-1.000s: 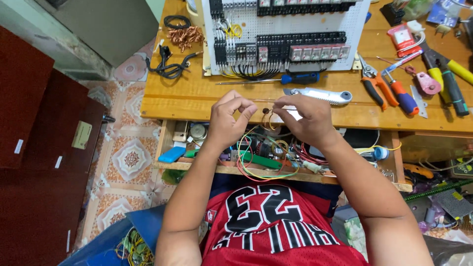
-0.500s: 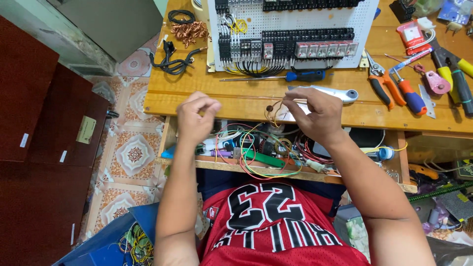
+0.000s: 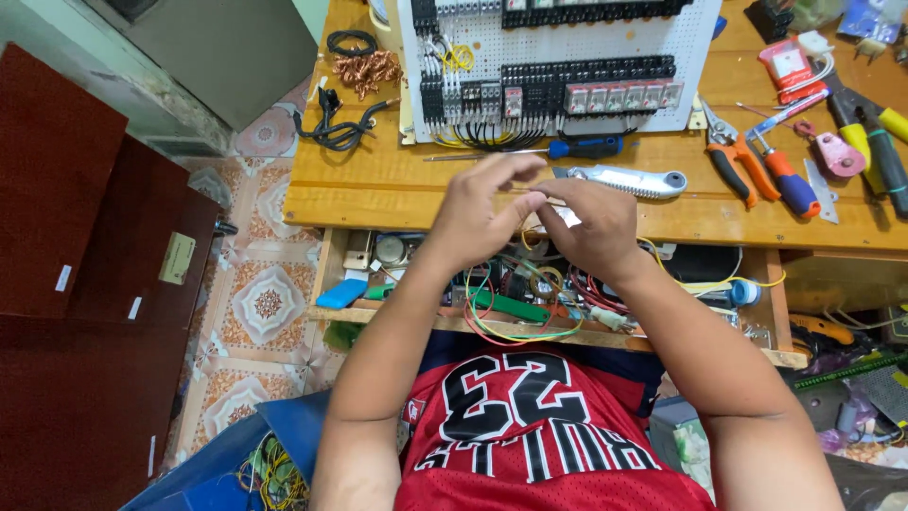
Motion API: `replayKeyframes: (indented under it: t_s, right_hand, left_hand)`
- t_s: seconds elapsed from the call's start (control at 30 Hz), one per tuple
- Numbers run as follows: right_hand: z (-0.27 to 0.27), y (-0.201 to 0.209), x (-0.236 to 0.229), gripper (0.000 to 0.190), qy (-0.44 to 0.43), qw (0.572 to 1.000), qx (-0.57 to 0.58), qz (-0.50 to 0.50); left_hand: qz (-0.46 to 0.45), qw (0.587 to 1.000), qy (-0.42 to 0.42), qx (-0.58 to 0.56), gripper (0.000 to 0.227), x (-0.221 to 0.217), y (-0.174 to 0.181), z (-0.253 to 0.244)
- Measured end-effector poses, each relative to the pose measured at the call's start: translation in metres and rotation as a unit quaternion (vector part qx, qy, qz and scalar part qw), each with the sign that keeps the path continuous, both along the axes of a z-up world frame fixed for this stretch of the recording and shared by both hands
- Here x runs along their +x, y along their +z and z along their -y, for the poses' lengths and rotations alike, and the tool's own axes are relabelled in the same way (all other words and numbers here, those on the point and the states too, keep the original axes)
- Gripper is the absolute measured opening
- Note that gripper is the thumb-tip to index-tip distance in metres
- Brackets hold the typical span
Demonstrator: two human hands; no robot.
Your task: Preparing and connecting electrical wires to a relay control board on a workbench
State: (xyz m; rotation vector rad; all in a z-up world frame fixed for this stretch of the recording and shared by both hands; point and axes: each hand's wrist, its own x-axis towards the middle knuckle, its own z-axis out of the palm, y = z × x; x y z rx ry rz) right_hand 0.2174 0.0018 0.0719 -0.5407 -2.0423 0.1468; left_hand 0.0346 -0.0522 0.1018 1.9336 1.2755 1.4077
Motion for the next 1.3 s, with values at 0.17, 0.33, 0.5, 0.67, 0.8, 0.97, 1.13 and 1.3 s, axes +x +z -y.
replayKeyframes:
  t_s: [0.17, 0.33, 0.5, 0.67, 0.8, 0.97, 1.13, 1.3]
  right_hand:
    - [-0.005, 0.005, 0.004, 0.014, 0.000, 1.000, 0.013, 0.001]
    - [-0.001, 0.011, 0.002, 0.008, 0.014, 1.000, 0.015, -0.005]
    - [-0.001, 0.009, 0.001, 0.011, 0.034, 0.999, -0.028, 0.029]
    - [-0.013, -0.003, 0.005, 0.014, 0.142, 0.943, -0.301, -0.014]
    - [-0.014, 0.001, 0.005, 0.024, 0.208, 0.860, -0.466, 0.000]
    - [-0.019, -0.005, 0.008, 0.018, 0.235, 0.850, -0.471, 0.035]
    - [-0.025, -0.022, 0.001, 0.019, 0.081, 0.984, -0.137, 0.084]
    - [-0.015, -0.037, -0.009, 0.007, -0.010, 0.993, -0.102, 0.057]
  left_hand:
    - [0.020, 0.997, 0.002, -0.069, 0.027, 0.002, -0.024, -0.013]
    - [0.142, 0.971, -0.025, -0.191, 0.024, -0.005, -0.050, -0.012]
    - [0.303, 0.905, -0.093, -0.286, 0.014, -0.013, -0.064, -0.016]
    - [0.108, 0.970, -0.078, -0.202, 0.011, -0.025, -0.062, -0.017]
    - [0.010, 0.990, -0.050, -0.134, 0.010, -0.025, -0.055, -0.015]
    - [-0.110, 0.991, -0.057, -0.041, 0.010, -0.025, -0.044, -0.013]
    - [-0.128, 0.991, 0.015, -0.030, 0.011, -0.035, -0.074, -0.025]
    - [-0.054, 0.996, 0.064, 0.020, 0.008, -0.036, -0.085, -0.031]
